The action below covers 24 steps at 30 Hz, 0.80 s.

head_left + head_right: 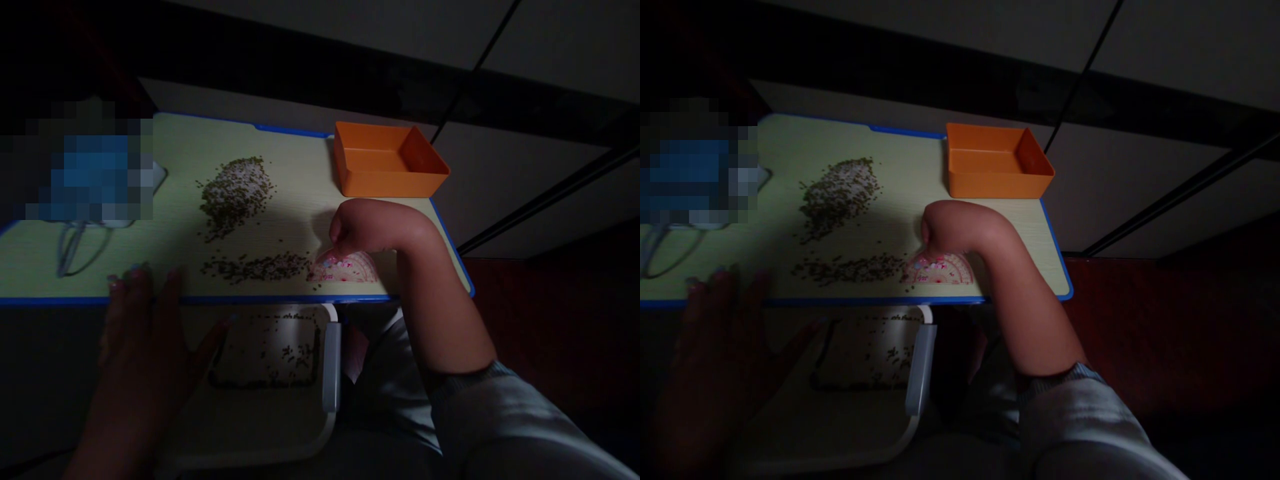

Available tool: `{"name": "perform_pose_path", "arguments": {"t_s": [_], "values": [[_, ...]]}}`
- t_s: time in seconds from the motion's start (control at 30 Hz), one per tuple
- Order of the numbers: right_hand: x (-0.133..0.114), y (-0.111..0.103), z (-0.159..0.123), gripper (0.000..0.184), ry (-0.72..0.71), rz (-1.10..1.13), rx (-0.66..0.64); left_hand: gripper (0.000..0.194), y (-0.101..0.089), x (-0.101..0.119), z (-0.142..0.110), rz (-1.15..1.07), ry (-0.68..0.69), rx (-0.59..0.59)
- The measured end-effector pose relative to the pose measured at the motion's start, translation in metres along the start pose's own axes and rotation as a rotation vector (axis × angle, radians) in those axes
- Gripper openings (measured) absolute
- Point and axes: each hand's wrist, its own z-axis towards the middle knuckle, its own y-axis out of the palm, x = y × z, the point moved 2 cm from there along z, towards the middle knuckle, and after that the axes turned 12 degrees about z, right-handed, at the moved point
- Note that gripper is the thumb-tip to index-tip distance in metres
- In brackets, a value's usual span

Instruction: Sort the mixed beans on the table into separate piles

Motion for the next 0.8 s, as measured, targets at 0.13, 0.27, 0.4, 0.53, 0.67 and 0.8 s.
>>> {"name": "perform_pose_path", "arguments": {"t_s": [0.13,0.27,0.4,0.53,0.67,0.8], "values": [[0.0016,-0.0008,-0.0002,0.037,0.0,-0.026,0.003,0.083,-0.0013,0.0013,0.0005,-0.004,0.01,-0.003],[0.0032,-0.0014,0.0002,0.038,0.031,-0.052,-0.008,0.082,-0.0008,0.0019,0.0011,-0.001,0.018,0.006],[0.0034,-0.0025,-0.0004,0.038,0.067,-0.077,-0.015,0.083,-0.0003,0.0004,0.0006,-0.008,0.015,0.003],[0.0033,-0.0039,-0.0018,0.037,0.081,-0.088,-0.006,0.082,0.0006,-0.0013,-0.0005,-0.018,0.023,0.012],[0.0041,-0.0045,-0.0024,0.037,0.083,-0.101,-0.007,0.083,0.0023,-0.0019,-0.0006,-0.016,0.017,0.008],[0.005,-0.0053,-0.0031,0.036,0.104,-0.11,-0.002,0.081,0.0004,0.0001,0.0,-0.024,0.02,0.014]]}}
